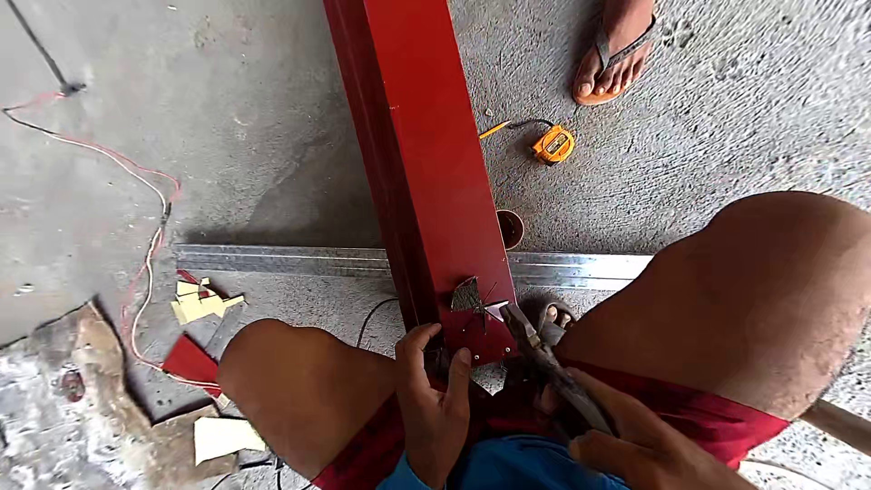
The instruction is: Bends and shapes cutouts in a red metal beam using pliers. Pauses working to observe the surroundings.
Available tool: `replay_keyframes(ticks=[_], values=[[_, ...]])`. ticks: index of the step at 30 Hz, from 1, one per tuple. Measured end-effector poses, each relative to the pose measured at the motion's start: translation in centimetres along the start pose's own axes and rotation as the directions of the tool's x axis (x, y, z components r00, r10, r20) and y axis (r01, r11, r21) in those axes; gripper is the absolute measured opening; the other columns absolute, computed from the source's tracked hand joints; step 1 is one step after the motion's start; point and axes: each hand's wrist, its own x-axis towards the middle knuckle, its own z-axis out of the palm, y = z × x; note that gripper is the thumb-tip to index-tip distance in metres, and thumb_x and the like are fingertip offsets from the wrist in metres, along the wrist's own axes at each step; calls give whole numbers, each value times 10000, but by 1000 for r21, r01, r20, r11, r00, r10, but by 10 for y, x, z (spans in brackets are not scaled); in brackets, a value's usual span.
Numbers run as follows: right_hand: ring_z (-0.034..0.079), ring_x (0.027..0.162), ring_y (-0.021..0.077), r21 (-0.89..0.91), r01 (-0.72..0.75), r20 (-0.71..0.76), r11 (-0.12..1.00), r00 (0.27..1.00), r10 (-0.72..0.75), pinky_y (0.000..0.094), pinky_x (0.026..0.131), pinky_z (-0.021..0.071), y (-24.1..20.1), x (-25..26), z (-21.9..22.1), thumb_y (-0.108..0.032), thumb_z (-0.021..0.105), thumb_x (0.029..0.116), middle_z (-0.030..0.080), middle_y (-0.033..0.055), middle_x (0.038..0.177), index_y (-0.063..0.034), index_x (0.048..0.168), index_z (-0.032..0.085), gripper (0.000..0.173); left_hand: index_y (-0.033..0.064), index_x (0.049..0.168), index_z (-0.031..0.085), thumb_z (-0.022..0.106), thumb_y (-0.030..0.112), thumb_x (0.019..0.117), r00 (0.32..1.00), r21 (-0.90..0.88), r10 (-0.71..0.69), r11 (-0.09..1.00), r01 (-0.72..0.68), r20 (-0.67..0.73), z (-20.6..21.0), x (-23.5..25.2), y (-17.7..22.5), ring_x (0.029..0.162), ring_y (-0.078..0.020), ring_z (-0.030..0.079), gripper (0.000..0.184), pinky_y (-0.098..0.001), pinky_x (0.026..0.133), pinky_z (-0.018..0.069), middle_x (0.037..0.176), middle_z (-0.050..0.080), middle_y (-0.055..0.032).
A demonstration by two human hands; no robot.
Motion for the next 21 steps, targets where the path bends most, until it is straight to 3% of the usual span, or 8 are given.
replay_keyframes(ticks=[2,4,6,9,12,14,17,21], values=[[648,822,195,-437,76,-32,896,994,-100,436,659,564,-7,-1,-28,-129,621,886,659,61,1043,-97,1207,638,323,-8,1332,565,705,316,928,999,-24,-47,999,47,0,2,4,-1,1141,-195,640,537,-359,939,586,1267,617,-135],[668,761,225,-819,183,7,544,951,-309,480,574,572,-14,12,-56,-212,634,826,671,51,1010,-157,1107,703,295,42,1423,511,697,371,930,994,-36,-109,993,110,23,5,10,-6,1175,-177,628,621,-363,952,579,1335,596,-114],[668,831,276,-953,244,162,182,912,-376,518,636,549,-34,31,-83,-266,691,765,662,50,1045,-230,1047,720,286,128,1517,453,679,463,929,988,-17,-137,990,139,76,7,16,-12,1272,-178,570,713,-384,989,551,1452,531,-89],[656,936,330,-928,338,368,-156,892,-261,543,753,531,-73,66,-105,-287,809,698,653,90,1116,-254,1124,714,438,188,1567,408,674,553,912,986,3,-130,991,130,103,14,18,-18,1373,-219,482,796,-461,1061,502,1528,462,-80],[649,970,293,-825,435,495,-360,865,-89,499,779,521,-107,91,-104,-297,740,783,647,59,1100,-269,1164,696,384,198,1589,391,691,593,876,991,27,-121,992,120,60,24,13,-18,1396,-255,433,869,-507,1077,463,1546,427,-89],[634,931,266,-761,481,539,-435,842,-12,460,738,498,-122,104,-100,-266,717,783,636,39,1057,-278,1188,674,407,214,1593,386,703,612,857,994,50,-109,993,108,14,31,9,-17,1390,-247,438,895,-494,1076,472,1540,426,-86],[631,911,280,-691,525,576,-496,815,60,466,716,486,-143,116,-90,-287,778,739,649,54,1070,-317,1305,651,581,231,1608,355,705,636,837,993,92,-117,989,118,-21,39,6,-16,1406,-274,408,938,-508,1098,436,1552,404,-97],[633,913,314,-581,559,594,-592,788,161,468,694,490,-167,127,-70,-239,742,797,669,72,1056,-312,1265,660,480,237,1613,344,685,688,830,994,125,-107,986,111,-34,42,6,-18,1402,-281,416,965,-503,1104,429,1560,403,-99]])
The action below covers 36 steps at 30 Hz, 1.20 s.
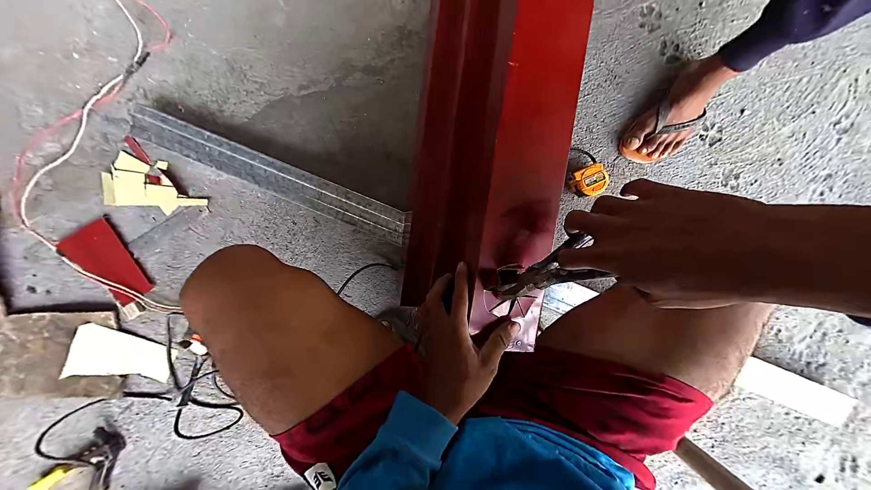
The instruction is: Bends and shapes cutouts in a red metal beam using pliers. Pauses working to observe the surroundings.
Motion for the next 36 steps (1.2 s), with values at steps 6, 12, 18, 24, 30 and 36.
replay_keyframes(ticks=[6,12,18,24,30,36], values=[[641,951,312,-2,57,198,998,979,-55,451,681,491,10,19,-27,-192,677,851,655,91,1121,-326,1260,684,430,227,1615,340,672,804,744,1000,37,18,999,-18,-5,2,2,-3,1390,-310,423,1096,-520,1108,407,1569,403,-113],[645,698,148,135,99,276,986,952,-133,407,583,509,29,33,-27,-185,686,805,637,-59,808,-256,898,684,117,251,1618,331,663,832,714,999,111,41,993,-40,-10,1,4,-2,1337,-297,460,1124,-488,1079,414,1540,427,-108],[606,600,119,160,78,291,984,949,-122,369,531,492,19,26,-41,-212,679,821,589,-70,697,-241,777,645,63,231,1615,341,670,812,720,999,143,52,989,-49,-17,1,5,-1,1313,-305,488,1116,-477,1068,425,1514,457,-132],[605,603,77,229,52,245,972,963,-109,329,506,486,2,7,-53,-275,666,794,584,-108,664,-269,789,660,10,233,1608,353,635,818,738,997,174,76,982,-69,-34,6,4,3,1324,-319,487,1086,-496,1063,422,1498,472,-151],[649,768,116,136,-135,459,982,887,58,377,637,541,-21,6,-74,-279,700,817,643,-87,883,-297,1188,657,374,223,1606,360,654,803,723,998,136,62,989,-58,-22,7,5,0,1329,-311,483,1097,-483,1037,430,1516,459,-145],[663,933,121,288,-226,348,931,930,119,411,786,542,-21,-3,-35,-189,724,785,693,-97,965,-256,1102,712,324,264,1623,316,672,751,750,999,104,40,994,-43,27,4,6,3,1306,-333,488,1061,-511,1017,430,1523,436,-165]])
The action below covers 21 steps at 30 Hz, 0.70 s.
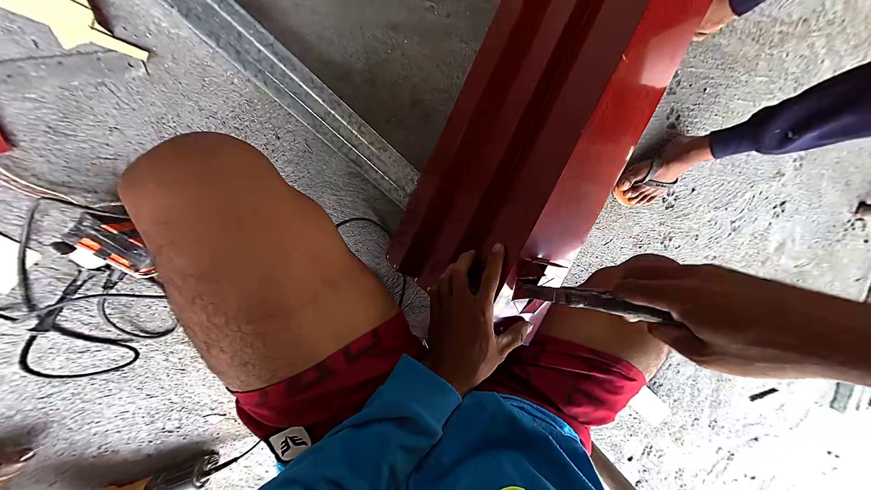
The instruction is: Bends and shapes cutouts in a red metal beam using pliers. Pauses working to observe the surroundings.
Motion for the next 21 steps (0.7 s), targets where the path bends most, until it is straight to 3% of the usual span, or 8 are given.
replay_keyframes(ticks=[3,9,12,14,18,21], values=[[653,919,121,76,41,-96,996,995,-34,378,748,563,4,5,19,-161,694,771,661,-72,944,-219,1053,715,289,268,1620,320,679,759,746,1000,-9,2,1000,-2,-12,0,-1,0,1304,-351,490,1065,-524,1000,443,1507,447,-180],[634,906,60,72,133,-234,988,966,-113,317,734,556,22,12,44,-216,602,750,628,-113,945,-262,976,690,246,264,1601,366,705,739,736,999,-23,1,1000,-2,-44,0,-2,1,1301,-349,496,1044,-492,998,460,1494,464,-183],[642,877,81,26,139,-234,990,963,-129,367,701,529,24,15,45,-247,611,772,639,-105,970,-267,954,671,193,258,1604,358,697,743,742,999,-14,9,1000,-9,-43,0,-2,0,1315,-347,484,1045,-494,1025,445,1493,468,-174],[644,888,68,25,147,-236,989,962,-137,351,708,540,25,16,46,-257,605,782,640,-117,977,-275,969,674,200,257,1602,362,700,746,735,998,-12,13,1000,-13,-53,0,-2,1,1312,-345,485,1051,-491,1018,449,1487,473,-167],[642,913,68,71,119,-186,990,977,-104,366,748,544,23,15,39,-222,623,766,644,-123,977,-276,1026,705,278,257,1605,360,691,745,739,999,-4,12,1000,-12,-43,-1,-2,1,1313,-346,491,1048,-486,1021,442,1500,471,-174],[650,828,58,16,142,-184,990,973,-137,338,673,569,25,17,31,-230,616,774,641,-113,970,-263,1001,702,245,260,1602,364,700,737,738,999,-7,14,1000,-15,-50,0,-2,1,1310,-348,490,1043,-479,1015,449,1497,469,-171]])
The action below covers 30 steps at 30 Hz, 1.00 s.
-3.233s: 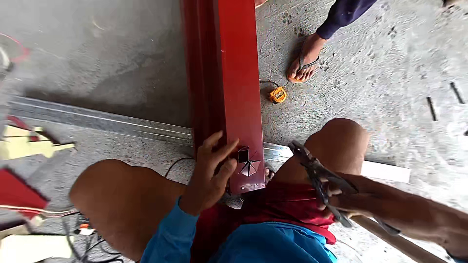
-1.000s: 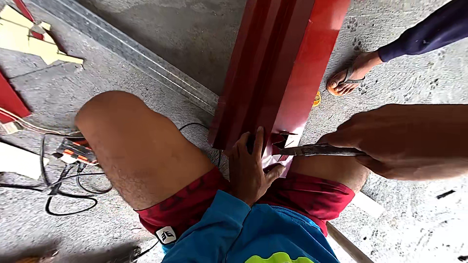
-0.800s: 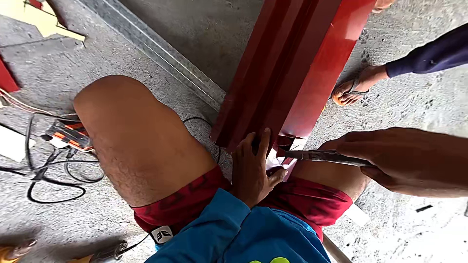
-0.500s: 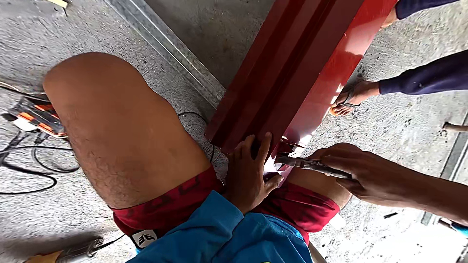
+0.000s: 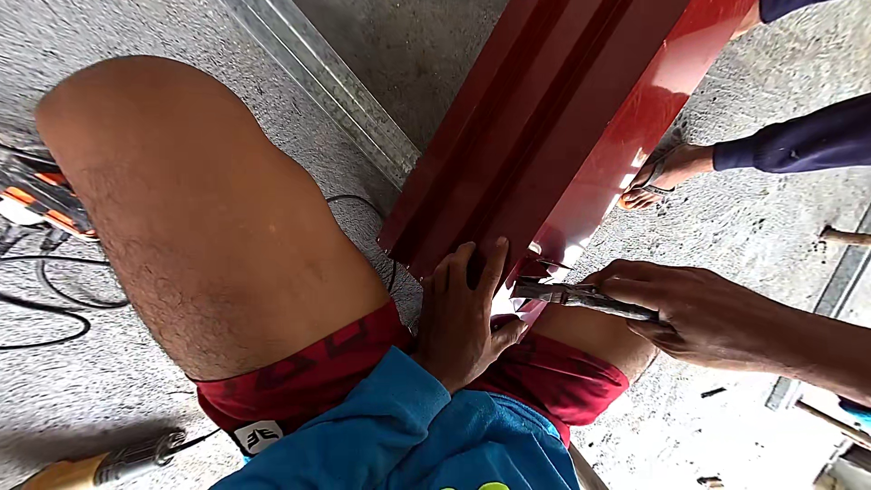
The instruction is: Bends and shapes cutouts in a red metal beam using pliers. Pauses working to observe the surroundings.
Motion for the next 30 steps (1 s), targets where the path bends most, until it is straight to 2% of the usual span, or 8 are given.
replay_keyframes(ticks=[3,5,10,15,22,26,28,30], values=[[639,748,47,-25,4,29,1000,1000,-3,314,560,555,2,3,-8,-230,639,769,630,-117,945,-273,968,685,208,260,1608,347,707,736,732,1000,-2,7,1000,-7,-6,1,0,-1,1307,-353,482,1060,-486,1006,445,1499,461,-168],[628,719,30,-57,17,46,998,999,-14,300,536,542,4,5,-10,-263,661,782,619,-134,925,-292,963,675,184,255,1600,366,697,735,741,1000,-1,5,1000,-5,-14,1,0,0,1297,-350,493,1039,-487,1004,446,1487,475,-168],[620,708,25,-60,47,46,997,998,-44,291,525,525,6,10,-11,-276,670,786,616,-133,897,-280,947,680,162,258,1600,365,692,743,740,1000,8,2,1000,-2,-10,-1,1,0,1282,-343,507,1040,-490,998,440,1491,480,-165],[612,713,21,-35,58,37,998,998,-57,275,546,531,8,11,-10,-270,617,813,603,-134,875,-275,947,683,149,261,1606,350,714,728,734,1000,-1,3,1000,-3,8,-1,1,0,1298,-349,497,1054,-497,1021,432,1500,469,-165],[588,639,42,-32,86,35,996,996,-85,283,493,509,9,14,-7,-228,641,804,584,-110,840,-237,914,657,112,271,1608,346,722,719,732,1000,-10,-10,1000,10,8,0,1,0,1302,-351,495,1053,-489,1016,436,1499,469,-173],[609,703,47,-8,109,26,994,994,-108,287,547,529,15,17,-5,-227,613,828,609,-104,875,-234,889,655,74,269,1613,333,725,716,732,1000,-11,-8,1000,8,3,1,1,1,1302,-347,491,1063,-489,1023,426,1498,465,-174],[605,692,45,-26,122,33,992,992,-121,284,546,527,16,19,-7,-223,612,814,606,-101,871,-232,897,664,98,266,1611,338,719,727,733,1000,-10,-5,1000,5,-7,1,1,1,1290,-344,493,1063,-484,1016,422,1493,465,-173],[600,692,37,-30,127,33,991,992,-126,272,549,527,16,19,-8,-244,591,841,597,-105,859,-237,915,670,109,272,1612,335,721,726,733,1000,-10,-8,1000,8,0,1,1,1,1294,-341,488,1061,-479,1022,418,1505,454,-168]])
